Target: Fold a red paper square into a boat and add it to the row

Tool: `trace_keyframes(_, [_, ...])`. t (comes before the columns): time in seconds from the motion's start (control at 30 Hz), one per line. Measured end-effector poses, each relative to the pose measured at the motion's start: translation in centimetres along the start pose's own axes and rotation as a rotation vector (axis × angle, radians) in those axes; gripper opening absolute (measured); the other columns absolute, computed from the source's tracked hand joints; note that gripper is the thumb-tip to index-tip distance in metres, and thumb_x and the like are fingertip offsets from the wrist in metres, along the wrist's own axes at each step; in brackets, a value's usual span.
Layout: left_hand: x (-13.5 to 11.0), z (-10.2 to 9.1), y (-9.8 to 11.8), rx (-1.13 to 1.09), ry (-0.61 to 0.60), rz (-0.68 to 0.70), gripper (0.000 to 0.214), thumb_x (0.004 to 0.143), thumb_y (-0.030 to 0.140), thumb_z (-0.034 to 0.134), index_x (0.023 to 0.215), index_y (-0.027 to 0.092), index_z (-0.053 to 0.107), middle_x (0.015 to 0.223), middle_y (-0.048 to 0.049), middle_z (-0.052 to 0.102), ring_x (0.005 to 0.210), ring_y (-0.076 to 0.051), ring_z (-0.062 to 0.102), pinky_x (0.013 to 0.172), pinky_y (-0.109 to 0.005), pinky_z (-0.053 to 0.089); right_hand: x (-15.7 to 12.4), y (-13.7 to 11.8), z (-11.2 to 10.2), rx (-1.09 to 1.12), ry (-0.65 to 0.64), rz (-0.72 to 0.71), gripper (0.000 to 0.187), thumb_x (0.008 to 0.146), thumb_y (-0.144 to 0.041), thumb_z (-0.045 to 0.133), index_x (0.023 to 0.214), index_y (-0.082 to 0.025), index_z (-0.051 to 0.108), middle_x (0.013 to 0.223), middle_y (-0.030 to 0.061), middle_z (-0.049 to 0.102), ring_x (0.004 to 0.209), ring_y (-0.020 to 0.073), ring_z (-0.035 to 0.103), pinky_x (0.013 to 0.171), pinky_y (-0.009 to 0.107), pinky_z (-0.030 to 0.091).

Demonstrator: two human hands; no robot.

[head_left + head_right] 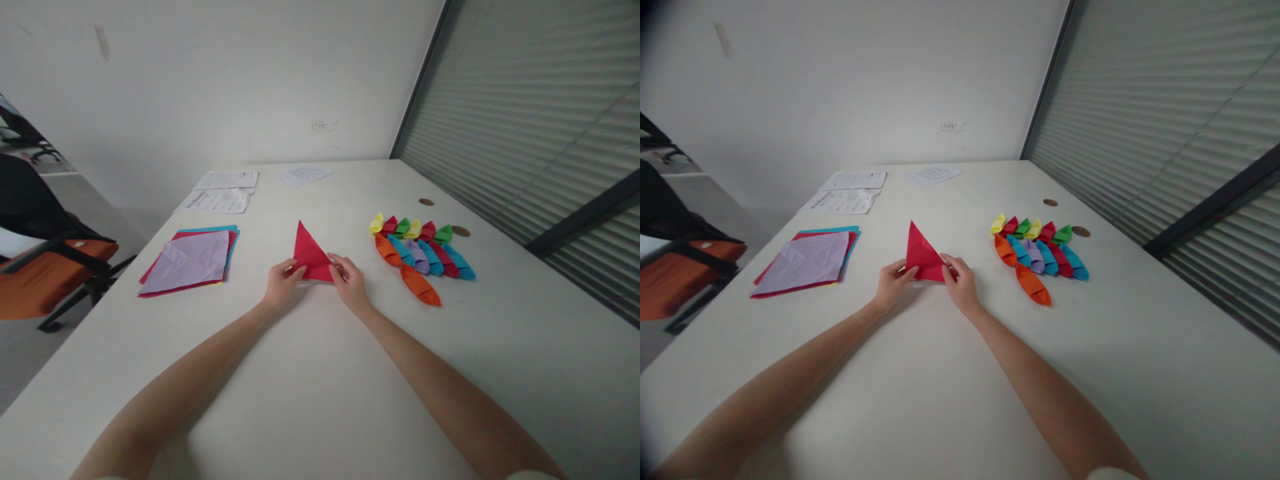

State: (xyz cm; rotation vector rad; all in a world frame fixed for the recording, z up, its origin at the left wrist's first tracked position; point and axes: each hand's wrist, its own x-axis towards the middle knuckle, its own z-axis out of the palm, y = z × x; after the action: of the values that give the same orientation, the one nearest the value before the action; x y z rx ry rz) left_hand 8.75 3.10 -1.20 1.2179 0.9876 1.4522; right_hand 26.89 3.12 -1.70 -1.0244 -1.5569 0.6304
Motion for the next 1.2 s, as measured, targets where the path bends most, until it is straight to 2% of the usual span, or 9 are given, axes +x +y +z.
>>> trace_keyframes(0.13, [0.5, -0.2, -0.4, -0.121, 0.144, -0.138, 0.040, 0.063, 0.047, 0.082, 0.083, 0.013, 0.073, 0.082, -0.0058, 0.071, 0.066, -0.014, 0.062, 0.059, -0.027, 0.055, -0.1, -0.5, -0.1, 0.013, -0.023, -0.007, 0.032, 0.093, -0.037, 0.051, 0.115, -0.020, 0.067, 0.085, 0.0041, 0.062, 0.073, 0.0143, 0.058, 0.066, 0.027, 0.049])
trace_keyframes(0.27, [0.8, -0.5, -0.4, -0.195, 0.154, -0.176, 0.044, 0.063, 0.049, 0.082, 0.086, 0.012, 0.071, 0.089, -0.0084, 0.072, 0.069, -0.015, 0.065, 0.061, -0.028, 0.057, -0.2, -0.5, 0.0, 0.021, -0.040, -0.004, 0.033, 0.092, -0.041, 0.052, 0.112, -0.021, 0.068, 0.085, 0.0041, 0.064, 0.075, 0.0149, 0.059, 0.067, 0.027, 0.049])
trace_keyframes(0.37, [0.6, -0.5, -0.2, -0.211, 0.147, -0.159, 0.054, 0.067, 0.047, 0.080, 0.109, 0.016, 0.066, 0.088, -0.0065, 0.072, 0.070, -0.016, 0.066, 0.062, -0.029, 0.059, -0.2, -0.4, 0.1, 0.028, -0.041, 0.003, 0.032, 0.089, -0.041, 0.057, 0.112, -0.022, 0.068, 0.089, 0.0044, 0.066, 0.078, 0.0157, 0.061, 0.072, 0.029, 0.051])
trace_keyframes(0.47, [0.3, -0.4, 0.1, -0.184, 0.101, -0.118, 0.073, 0.072, 0.044, 0.078, 0.136, 0.026, 0.047, 0.092, -0.0046, 0.072, 0.072, -0.016, 0.068, 0.064, -0.032, 0.060, -0.1, -0.2, 0.2, 0.064, -0.014, 0.055, 0.034, 0.086, -0.040, 0.060, 0.113, -0.021, 0.067, 0.085, 0.0037, 0.066, 0.071, 0.0146, 0.059, 0.070, 0.029, 0.050])
trace_keyframes(0.6, [-0.2, -0.1, 0.2, -0.025, -0.023, -0.012, 0.062, 0.068, 0.036, 0.082, 0.124, 0.021, 0.060, 0.125, -0.0125, 0.062, 0.094, -0.022, 0.068, 0.074, -0.032, 0.061, 0.2, 0.0, 0.2, 0.181, 0.043, 0.169, 0.036, 0.082, -0.040, 0.061, 0.109, -0.017, 0.068, 0.075, 0.0016, 0.063, 0.062, 0.0126, 0.055, 0.060, 0.026, 0.048])
trace_keyframes(0.7, [-0.4, 0.0, 0.3, 0.051, -0.113, 0.030, 0.072, 0.061, 0.025, 0.086, 0.127, 0.020, 0.059, 0.132, -0.0143, 0.058, 0.104, -0.025, 0.065, 0.082, -0.033, 0.059, 0.5, 0.2, 0.1, 0.239, 0.084, 0.237, 0.035, 0.078, -0.041, 0.064, 0.103, -0.017, 0.068, 0.068, -0.0006, 0.060, 0.057, 0.0114, 0.051, 0.054, 0.024, 0.044])
trace_keyframes(0.83, [-0.4, 0.0, 0.5, 0.117, -0.092, -0.011, 0.061, 0.064, 0.021, 0.083, 0.122, 0.018, 0.065, 0.122, -0.0129, 0.066, 0.097, -0.022, 0.067, 0.084, -0.034, 0.058, 0.5, 0.0, 0.1, 0.260, 0.086, 0.254, 0.036, 0.077, -0.044, 0.065, 0.101, -0.017, 0.069, 0.067, -0.0005, 0.060, 0.058, 0.0124, 0.053, 0.054, 0.025, 0.045])
trace_keyframes(1.03, [-0.2, 0.0, 0.5, -0.058, -0.043, -0.129, 0.054, 0.069, 0.032, 0.080, 0.118, 0.015, 0.067, 0.104, -0.0106, 0.071, 0.075, -0.018, 0.070, 0.077, -0.035, 0.059, 0.2, -0.7, 0.2, 0.261, 0.018, 0.193, 0.046, 0.074, -0.048, 0.071, 0.110, -0.019, 0.065, 0.096, 0.0070, 0.070, 0.083, 0.0191, 0.065, 0.071, 0.030, 0.053])
trace_keyframes(1.2, [0.2, 0.1, 0.2, -0.245, 0.011, -0.164, 0.044, 0.068, 0.049, 0.078, 0.089, 0.011, 0.073, 0.096, -0.0110, 0.073, 0.083, -0.021, 0.069, 0.075, -0.035, 0.060, 0.0, -0.2, 0.3, 0.239, -0.030, 0.190, 0.046, 0.076, -0.045, 0.072, 0.112, -0.019, 0.065, 0.095, 0.0064, 0.072, 0.083, 0.0190, 0.067, 0.073, 0.030, 0.053])
